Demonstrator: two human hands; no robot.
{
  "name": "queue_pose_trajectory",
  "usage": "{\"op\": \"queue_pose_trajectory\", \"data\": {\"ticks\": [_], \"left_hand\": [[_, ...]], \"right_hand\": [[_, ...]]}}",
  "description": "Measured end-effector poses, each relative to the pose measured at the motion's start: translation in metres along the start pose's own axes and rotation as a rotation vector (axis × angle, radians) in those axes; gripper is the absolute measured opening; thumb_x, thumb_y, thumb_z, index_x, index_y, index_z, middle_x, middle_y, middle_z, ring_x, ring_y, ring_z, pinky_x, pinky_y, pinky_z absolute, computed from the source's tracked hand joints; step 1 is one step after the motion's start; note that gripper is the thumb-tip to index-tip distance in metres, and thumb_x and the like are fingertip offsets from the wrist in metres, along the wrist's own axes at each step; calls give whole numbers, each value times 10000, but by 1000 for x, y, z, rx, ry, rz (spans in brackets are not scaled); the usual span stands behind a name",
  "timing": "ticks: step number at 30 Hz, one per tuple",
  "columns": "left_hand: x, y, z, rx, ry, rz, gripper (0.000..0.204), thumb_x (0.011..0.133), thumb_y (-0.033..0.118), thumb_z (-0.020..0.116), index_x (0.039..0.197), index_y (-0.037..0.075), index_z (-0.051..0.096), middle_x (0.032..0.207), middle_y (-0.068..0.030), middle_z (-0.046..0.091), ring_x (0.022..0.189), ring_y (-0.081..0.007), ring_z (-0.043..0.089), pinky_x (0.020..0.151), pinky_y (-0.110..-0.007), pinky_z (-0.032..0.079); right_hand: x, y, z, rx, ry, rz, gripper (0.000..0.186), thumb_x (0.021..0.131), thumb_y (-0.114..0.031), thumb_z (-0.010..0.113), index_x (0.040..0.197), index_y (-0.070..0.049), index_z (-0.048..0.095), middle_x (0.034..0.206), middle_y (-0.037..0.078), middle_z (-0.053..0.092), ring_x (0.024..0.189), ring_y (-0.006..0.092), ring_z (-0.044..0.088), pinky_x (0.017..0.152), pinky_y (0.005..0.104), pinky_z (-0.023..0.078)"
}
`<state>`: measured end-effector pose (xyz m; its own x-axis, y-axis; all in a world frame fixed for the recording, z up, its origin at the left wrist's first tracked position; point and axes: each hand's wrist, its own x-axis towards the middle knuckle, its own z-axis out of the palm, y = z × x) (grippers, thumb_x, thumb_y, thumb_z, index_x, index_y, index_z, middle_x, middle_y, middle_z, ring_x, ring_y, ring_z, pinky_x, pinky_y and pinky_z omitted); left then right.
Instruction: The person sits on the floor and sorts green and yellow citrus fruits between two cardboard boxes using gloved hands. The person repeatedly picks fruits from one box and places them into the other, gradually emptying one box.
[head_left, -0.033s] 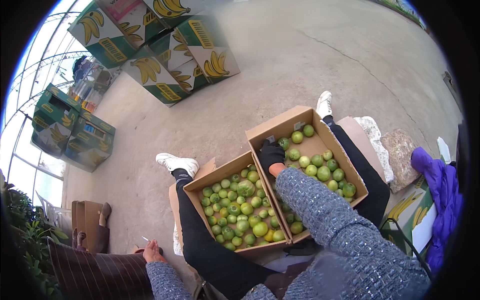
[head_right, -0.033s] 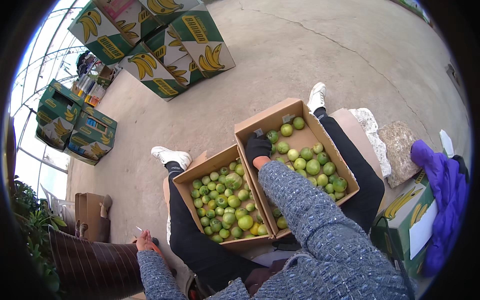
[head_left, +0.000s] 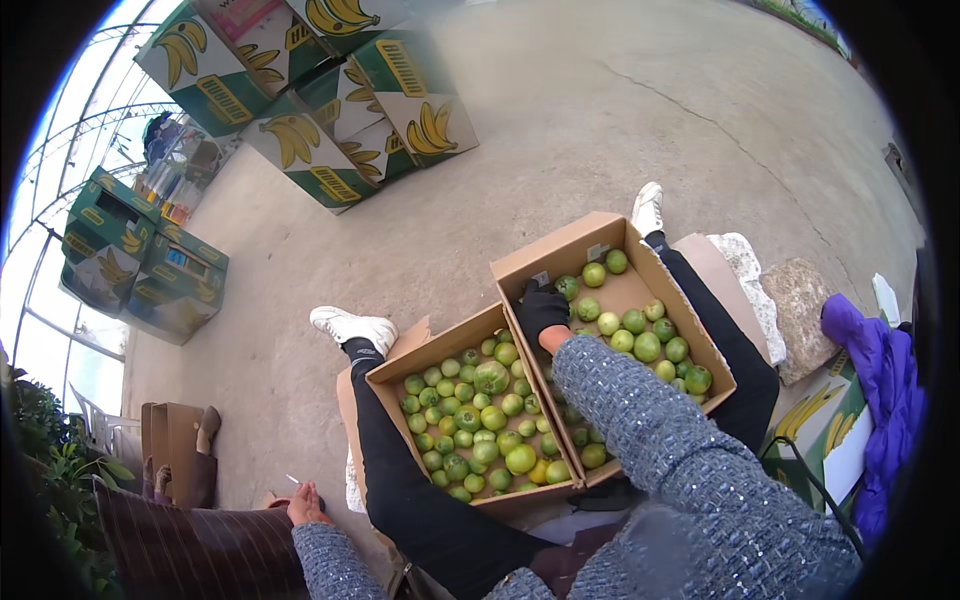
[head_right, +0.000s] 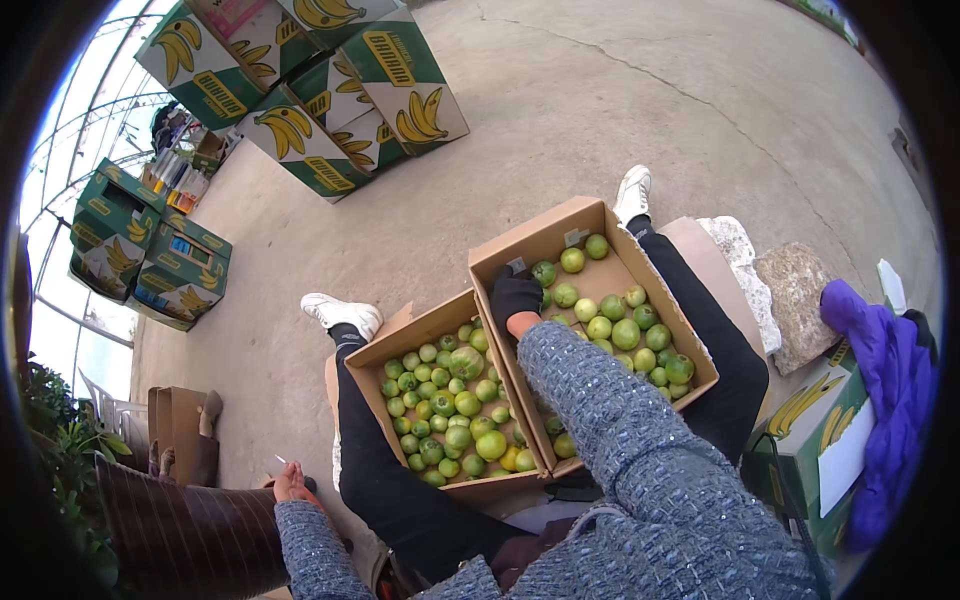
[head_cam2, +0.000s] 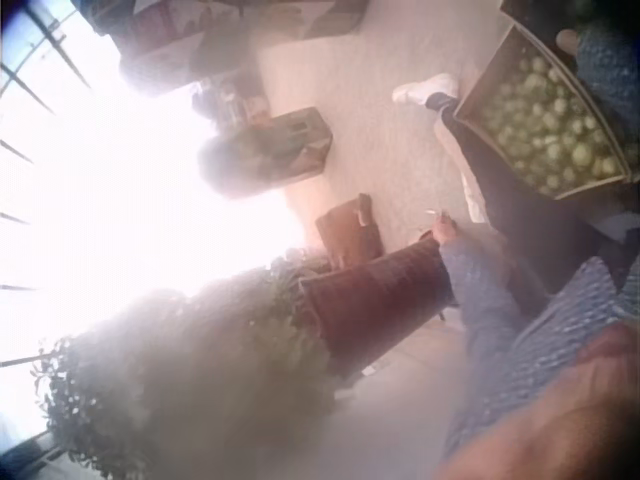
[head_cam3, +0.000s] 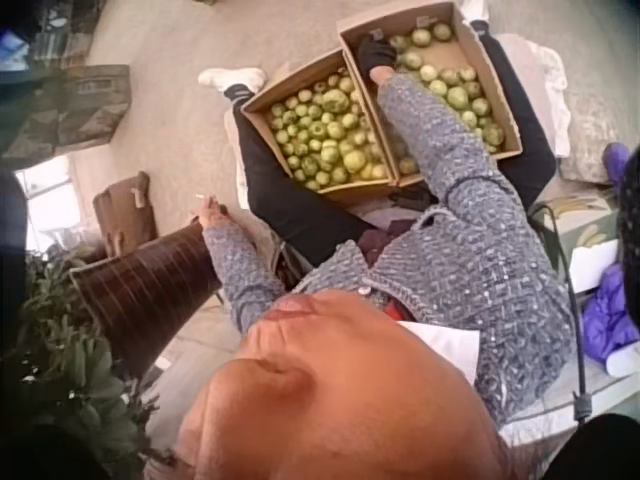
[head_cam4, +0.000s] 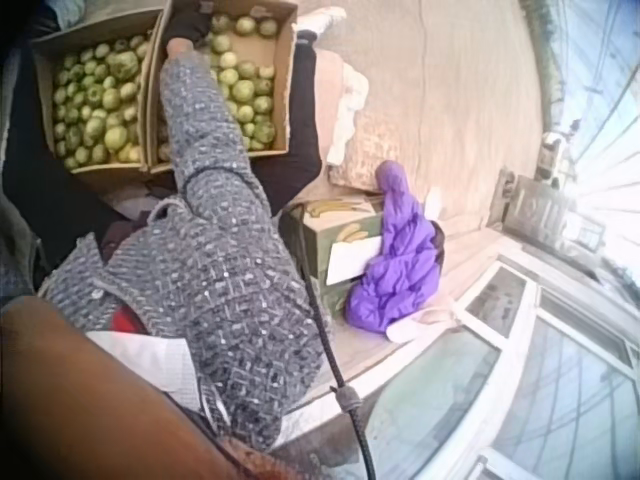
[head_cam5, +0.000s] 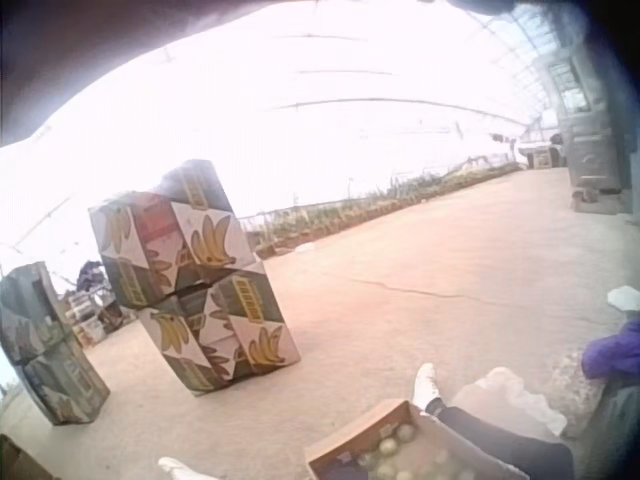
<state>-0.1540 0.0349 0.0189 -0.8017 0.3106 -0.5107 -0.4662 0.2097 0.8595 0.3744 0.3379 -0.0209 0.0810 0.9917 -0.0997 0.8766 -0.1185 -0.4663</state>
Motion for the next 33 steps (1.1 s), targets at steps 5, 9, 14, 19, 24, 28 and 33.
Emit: {"op": "queue_pose_trajectory", "data": {"ticks": [5, 9, 14, 19, 24, 28, 33], "left_hand": [[32, -26, -8, -127, -64, -194, 157, 857, -47, 563, 1013, -67, 550, 983, -147, 621, 860, -221, 646, 740, -252, 591], [-4, -29, 31, -210, -115, -128, 165, 868, -31, 567, 1023, -76, 534, 1034, -165, 582, 966, -220, 608, 840, -246, 560], [-127, -9, 68, -314, -352, 248, 214, 890, -32, 537, 1102, -47, 515, 1043, -168, 592, 969, -219, 611, 868, -236, 535], [-303, 3, 105, -368, -696, 377, 250, 933, 43, 506, 1181, 11, 512, 1076, -142, 607, 966, -191, 614, 852, -246, 516], [-420, 1, 104, -488, -1236, 586, 472, 965, 211, 473, 1393, 72, 330, 1370, -136, 425, 1196, -241, 494, 885, -336, 502], [-459, 8, 94, -497, -1565, 680, 600, 929, 396, 497, 1446, 246, 232, 1499, 46, 239, 1332, -237, 312, 920, -460, 399], [-497, 7, 89, -526, -1740, 402, 476, 919, 507, 444, 1373, 378, 381, 1457, 199, 298, 1307, -176, 315, 902, -522, 345]], "right_hand": [[-6, -2, -9, -3, -37, -22, 431, 826, -283, 526, 1181, -49, 458, 1038, 240, 600, 939, 389, 605, 812, 476, 477], [-10, 11, -15, 77, 41, -60, 534, 766, -334, 616, 1199, -62, 461, 1063, 212, 598, 964, 357, 600, 834, 446, 474], [-37, 7, -41, 504, 398, -179, 476, 725, -322, 672, 1121, -83, 561, 1031, 173, 610, 928, 335, 603, 806, 426, 476], [-98, -55, -76, 603, 295, -538, 395, 724, -268, 667, 1067, -81, 611, 982, 166, 607, 917, 326, 589, 813, 422, 469], [-127, -75, -38, 541, 105, -677, 489, 818, -338, 635, 1214, -78, 511, 1160, 198, 527, 1033, 356, 547, 887, 430, 442], [-137, -64, -55, 658, 218, -683, 554, 849, -344, 619, 1258, -15, 443, 1250, 261, 467, 1155, 388, 479, 977, 442, 397], [-117, -4, -72, 593, 329, -546, 487, 852, -310, 614, 1227, -28, 485, 1276, 247, 466, 1156, 390, 483, 969, 431, 404]]}}
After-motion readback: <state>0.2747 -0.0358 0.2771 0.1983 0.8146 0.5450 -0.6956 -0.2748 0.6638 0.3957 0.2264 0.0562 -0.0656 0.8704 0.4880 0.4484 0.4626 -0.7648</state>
